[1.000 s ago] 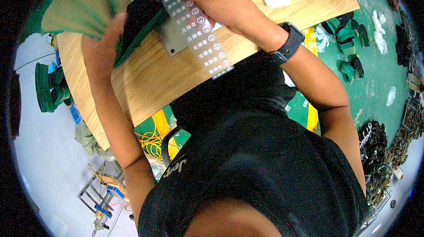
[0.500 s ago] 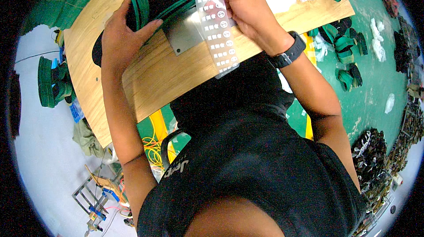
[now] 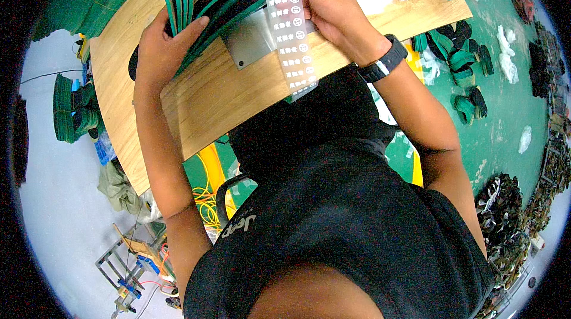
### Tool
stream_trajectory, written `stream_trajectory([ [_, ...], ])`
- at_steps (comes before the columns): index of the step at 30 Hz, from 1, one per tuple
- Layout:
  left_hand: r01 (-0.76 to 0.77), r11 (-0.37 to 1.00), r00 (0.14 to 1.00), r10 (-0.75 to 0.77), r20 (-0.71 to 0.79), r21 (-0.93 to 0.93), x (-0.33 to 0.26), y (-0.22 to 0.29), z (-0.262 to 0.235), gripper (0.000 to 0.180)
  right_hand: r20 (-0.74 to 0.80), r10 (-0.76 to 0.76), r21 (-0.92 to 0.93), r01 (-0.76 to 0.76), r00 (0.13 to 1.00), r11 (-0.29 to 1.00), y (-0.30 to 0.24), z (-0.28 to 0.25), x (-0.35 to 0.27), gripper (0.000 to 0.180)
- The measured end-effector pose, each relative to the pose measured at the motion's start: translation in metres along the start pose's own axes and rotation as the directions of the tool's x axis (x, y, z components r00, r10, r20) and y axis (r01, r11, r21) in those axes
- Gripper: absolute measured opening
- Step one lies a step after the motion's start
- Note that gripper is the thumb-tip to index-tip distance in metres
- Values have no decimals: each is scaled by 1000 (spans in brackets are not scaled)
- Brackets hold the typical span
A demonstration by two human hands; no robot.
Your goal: The person cuts a label from a strip using scissors, positions the label onto a shoe insole, and presses the insole against a metal machine plate to attach it.
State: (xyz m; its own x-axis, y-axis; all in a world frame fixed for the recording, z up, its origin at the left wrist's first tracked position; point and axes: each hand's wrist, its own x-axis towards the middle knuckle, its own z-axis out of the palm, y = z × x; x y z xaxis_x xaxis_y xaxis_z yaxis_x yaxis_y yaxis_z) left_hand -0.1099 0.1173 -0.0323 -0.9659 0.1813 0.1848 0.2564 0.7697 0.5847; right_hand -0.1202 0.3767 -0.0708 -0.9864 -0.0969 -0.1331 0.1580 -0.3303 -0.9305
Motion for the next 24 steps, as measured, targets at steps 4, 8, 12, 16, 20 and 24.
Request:
stream_trajectory([
  [4,30,993,1000,-30,1,-114,4,-2,-2,37,-28,-22,113,25,999,993,2,-9,-1,21],
  [8,27,948,986,-77,-149,-316,1,-11,-5,31,30,9,-50,-7,1000,999,2,-4,5,19],
  [12,-46,845,946,-135,-295,-533,3,-17,-6,26,156,152,-471,-62,976,880,-3,13,5,24],
  [16,-60,798,944,-150,-294,-600,2,-17,-3,23,119,148,-502,-69,982,862,2,16,6,25],
  [20,-46,831,958,-121,-261,-554,-1,-13,-5,20,94,139,-549,-65,986,833,0,16,5,27],
  [24,-62,823,953,-119,-278,-564,-1,-14,-5,20,30,265,-559,-204,964,804,-18,23,0,21],
])
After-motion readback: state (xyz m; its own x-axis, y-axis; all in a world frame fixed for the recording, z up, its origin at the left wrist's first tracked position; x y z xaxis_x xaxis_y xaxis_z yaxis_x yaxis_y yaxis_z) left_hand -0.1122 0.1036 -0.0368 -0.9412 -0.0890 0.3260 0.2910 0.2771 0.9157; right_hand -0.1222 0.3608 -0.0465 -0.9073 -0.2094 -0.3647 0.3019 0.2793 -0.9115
